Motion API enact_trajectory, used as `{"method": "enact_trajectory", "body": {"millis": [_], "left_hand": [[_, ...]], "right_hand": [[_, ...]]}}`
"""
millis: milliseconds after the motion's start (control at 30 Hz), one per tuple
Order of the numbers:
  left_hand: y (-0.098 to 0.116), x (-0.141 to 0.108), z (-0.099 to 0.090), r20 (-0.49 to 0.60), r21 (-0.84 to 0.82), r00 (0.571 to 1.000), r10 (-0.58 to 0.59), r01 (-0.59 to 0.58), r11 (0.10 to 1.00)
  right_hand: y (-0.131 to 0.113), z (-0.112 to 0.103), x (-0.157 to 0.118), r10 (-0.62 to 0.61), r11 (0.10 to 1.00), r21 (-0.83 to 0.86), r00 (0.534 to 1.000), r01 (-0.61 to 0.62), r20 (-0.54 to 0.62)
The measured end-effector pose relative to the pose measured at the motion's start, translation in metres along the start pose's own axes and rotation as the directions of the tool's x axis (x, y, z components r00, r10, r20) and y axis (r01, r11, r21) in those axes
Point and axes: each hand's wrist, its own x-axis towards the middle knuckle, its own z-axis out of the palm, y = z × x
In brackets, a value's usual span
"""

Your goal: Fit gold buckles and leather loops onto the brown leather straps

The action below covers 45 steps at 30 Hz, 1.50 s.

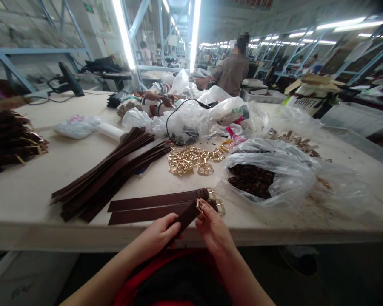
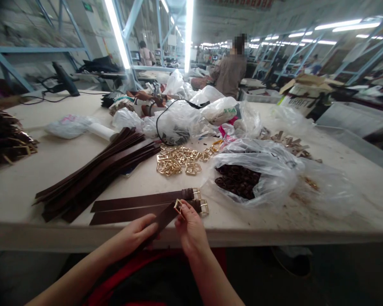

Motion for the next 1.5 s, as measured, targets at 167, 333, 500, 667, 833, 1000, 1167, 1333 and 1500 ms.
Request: {"method": "enact_trajectory", "body": {"millis": [167, 333, 500, 667, 833, 1000, 1167, 1333, 1500], "left_hand": [[0.001, 0.000, 0.003, 0.013, 0.042, 1.000, 0.015, -0.016, 0.999], [0.002, 0.001, 0.005, 0.009, 0.006, 0.999, 0.049, -0.049, 0.999], [0.005, -0.002, 0.004, 0.059, -0.117, 0.998, -0.009, 0.016, 0.993], [0.002, -0.004, 0.002, 0.031, -0.240, 0.999, -0.040, 0.046, 0.970], [-0.001, -0.003, 0.001, 0.053, -0.283, 0.996, -0.078, 0.089, 0.955], [-0.006, -0.004, 0.001, 0.046, -0.319, 0.996, -0.081, 0.092, 0.943], [-0.011, -0.005, 0.000, 0.068, -0.386, 0.992, -0.110, 0.128, 0.914], [-0.015, -0.009, -0.001, 0.104, -0.422, 0.991, -0.084, 0.120, 0.899], [-0.015, -0.010, -0.001, 0.083, -0.375, 0.993, -0.082, 0.107, 0.921]], "right_hand": [[0.011, 0.001, -0.006, -0.026, 0.995, -0.092, 1.000, 0.027, 0.016], [0.033, 0.001, -0.018, -0.064, 0.963, -0.254, 0.992, 0.089, 0.105], [0.046, -0.004, -0.026, -0.159, 0.895, -0.392, 0.973, 0.213, 0.167], [0.043, -0.006, -0.030, -0.165, 0.841, -0.480, 0.964, 0.248, 0.208], [0.043, -0.007, -0.030, -0.124, 0.875, -0.443, 0.974, 0.198, 0.190], [0.044, -0.005, -0.032, -0.058, 0.907, -0.398, 0.976, 0.140, 0.211], [0.034, -0.001, -0.041, 0.061, 0.899, -0.432, 0.959, 0.066, 0.275], [0.030, -0.005, -0.041, 0.085, 0.936, -0.350, 0.947, 0.030, 0.310], [0.034, -0.006, -0.039, 0.082, 0.946, -0.323, 0.949, 0.022, 0.303]]}}
